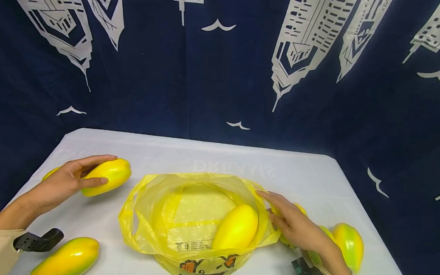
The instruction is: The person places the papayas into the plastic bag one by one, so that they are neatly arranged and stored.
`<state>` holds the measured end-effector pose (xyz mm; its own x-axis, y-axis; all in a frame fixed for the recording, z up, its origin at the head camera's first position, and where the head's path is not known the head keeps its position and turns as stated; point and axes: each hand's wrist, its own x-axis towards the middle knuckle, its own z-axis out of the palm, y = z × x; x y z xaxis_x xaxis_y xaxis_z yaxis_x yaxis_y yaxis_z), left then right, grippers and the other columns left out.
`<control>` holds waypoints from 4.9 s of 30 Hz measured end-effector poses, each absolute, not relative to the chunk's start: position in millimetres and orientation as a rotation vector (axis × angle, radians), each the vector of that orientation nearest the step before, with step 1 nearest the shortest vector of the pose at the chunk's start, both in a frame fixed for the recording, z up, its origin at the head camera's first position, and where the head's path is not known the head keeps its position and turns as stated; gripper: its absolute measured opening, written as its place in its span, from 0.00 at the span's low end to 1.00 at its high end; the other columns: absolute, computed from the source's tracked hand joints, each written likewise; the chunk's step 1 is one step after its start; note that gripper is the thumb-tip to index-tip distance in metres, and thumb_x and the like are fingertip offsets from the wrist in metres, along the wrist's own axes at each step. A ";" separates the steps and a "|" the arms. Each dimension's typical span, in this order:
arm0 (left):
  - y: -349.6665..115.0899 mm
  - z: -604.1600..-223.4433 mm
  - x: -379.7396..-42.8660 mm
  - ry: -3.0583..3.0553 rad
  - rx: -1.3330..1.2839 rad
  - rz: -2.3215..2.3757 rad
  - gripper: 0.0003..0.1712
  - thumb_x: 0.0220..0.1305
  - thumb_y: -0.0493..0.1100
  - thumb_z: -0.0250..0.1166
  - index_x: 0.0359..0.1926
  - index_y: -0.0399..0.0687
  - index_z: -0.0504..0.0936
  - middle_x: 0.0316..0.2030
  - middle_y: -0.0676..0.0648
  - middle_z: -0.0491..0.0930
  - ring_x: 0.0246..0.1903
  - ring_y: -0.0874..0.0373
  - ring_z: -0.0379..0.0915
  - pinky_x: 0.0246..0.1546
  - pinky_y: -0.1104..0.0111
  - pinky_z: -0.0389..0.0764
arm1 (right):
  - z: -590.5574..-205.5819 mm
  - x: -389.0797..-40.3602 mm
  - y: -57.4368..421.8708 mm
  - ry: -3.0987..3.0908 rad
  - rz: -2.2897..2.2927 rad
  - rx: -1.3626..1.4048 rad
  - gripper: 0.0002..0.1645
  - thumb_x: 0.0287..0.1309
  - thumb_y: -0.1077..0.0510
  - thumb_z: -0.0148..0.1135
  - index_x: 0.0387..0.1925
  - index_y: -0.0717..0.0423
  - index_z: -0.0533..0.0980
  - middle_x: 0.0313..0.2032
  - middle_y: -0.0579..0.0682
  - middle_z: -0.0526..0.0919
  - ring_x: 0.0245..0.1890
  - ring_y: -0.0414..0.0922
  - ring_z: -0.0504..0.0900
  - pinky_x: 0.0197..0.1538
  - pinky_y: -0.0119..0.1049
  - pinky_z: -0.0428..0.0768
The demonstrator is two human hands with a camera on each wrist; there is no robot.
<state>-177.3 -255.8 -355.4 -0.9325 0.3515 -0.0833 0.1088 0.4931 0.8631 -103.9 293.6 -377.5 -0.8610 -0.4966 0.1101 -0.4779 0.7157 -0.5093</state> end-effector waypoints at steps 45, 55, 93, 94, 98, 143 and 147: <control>-123.2 -262.1 -153.0 2.197 0.958 1.426 0.32 0.65 0.42 0.69 0.68 0.60 0.73 0.65 0.52 0.75 0.57 0.50 0.76 0.54 0.65 0.81 | -372.0 -101.5 294.0 2.890 -0.822 -0.809 0.45 0.66 0.73 0.55 0.77 0.41 0.56 0.72 0.55 0.65 0.53 0.44 0.79 0.53 0.37 0.81; -72.8 -272.4 -154.5 2.048 1.085 1.316 0.33 0.64 0.41 0.69 0.69 0.62 0.73 0.66 0.55 0.74 0.59 0.56 0.75 0.58 0.64 0.78 | -370.5 -102.2 294.3 2.878 -0.833 -0.801 0.44 0.66 0.73 0.55 0.77 0.41 0.57 0.72 0.54 0.66 0.54 0.44 0.79 0.54 0.38 0.81; 7.3 -361.7 -184.2 2.364 0.991 1.065 0.29 0.66 0.35 0.65 0.68 0.48 0.73 0.68 0.44 0.72 0.70 0.45 0.64 0.71 0.48 0.62 | -372.8 -103.3 296.0 2.856 -0.851 -0.795 0.44 0.67 0.73 0.54 0.77 0.42 0.57 0.71 0.55 0.66 0.46 0.40 0.77 0.51 0.35 0.81; 8.9 -362.8 -184.0 2.365 0.985 1.070 0.29 0.66 0.34 0.65 0.68 0.48 0.73 0.69 0.44 0.71 0.70 0.45 0.63 0.71 0.49 0.62 | -372.6 -103.3 296.0 2.856 -0.847 -0.789 0.44 0.66 0.73 0.54 0.77 0.41 0.57 0.71 0.55 0.65 0.48 0.41 0.78 0.52 0.36 0.81; 15.1 -367.4 -181.4 2.391 0.941 1.065 0.29 0.67 0.34 0.64 0.68 0.48 0.73 0.69 0.43 0.70 0.70 0.44 0.62 0.72 0.48 0.61 | -372.1 -102.5 296.4 2.850 -0.838 -0.756 0.45 0.67 0.73 0.54 0.77 0.40 0.56 0.72 0.54 0.65 0.55 0.44 0.78 0.57 0.40 0.80; -5.9 -354.7 -168.6 2.373 0.949 0.995 0.35 0.66 0.33 0.63 0.73 0.46 0.66 0.72 0.42 0.66 0.72 0.43 0.59 0.72 0.46 0.60 | -370.8 -100.8 295.3 2.852 -0.852 -0.774 0.45 0.65 0.74 0.55 0.77 0.42 0.57 0.71 0.55 0.66 0.60 0.51 0.77 0.59 0.47 0.79; -14.1 -345.5 -159.5 2.341 0.955 1.059 0.33 0.67 0.34 0.63 0.72 0.48 0.68 0.72 0.45 0.67 0.73 0.45 0.59 0.71 0.46 0.62 | -371.7 -101.2 294.6 2.852 -0.839 -0.761 0.44 0.67 0.73 0.54 0.77 0.40 0.56 0.71 0.53 0.66 0.66 0.52 0.73 0.62 0.50 0.77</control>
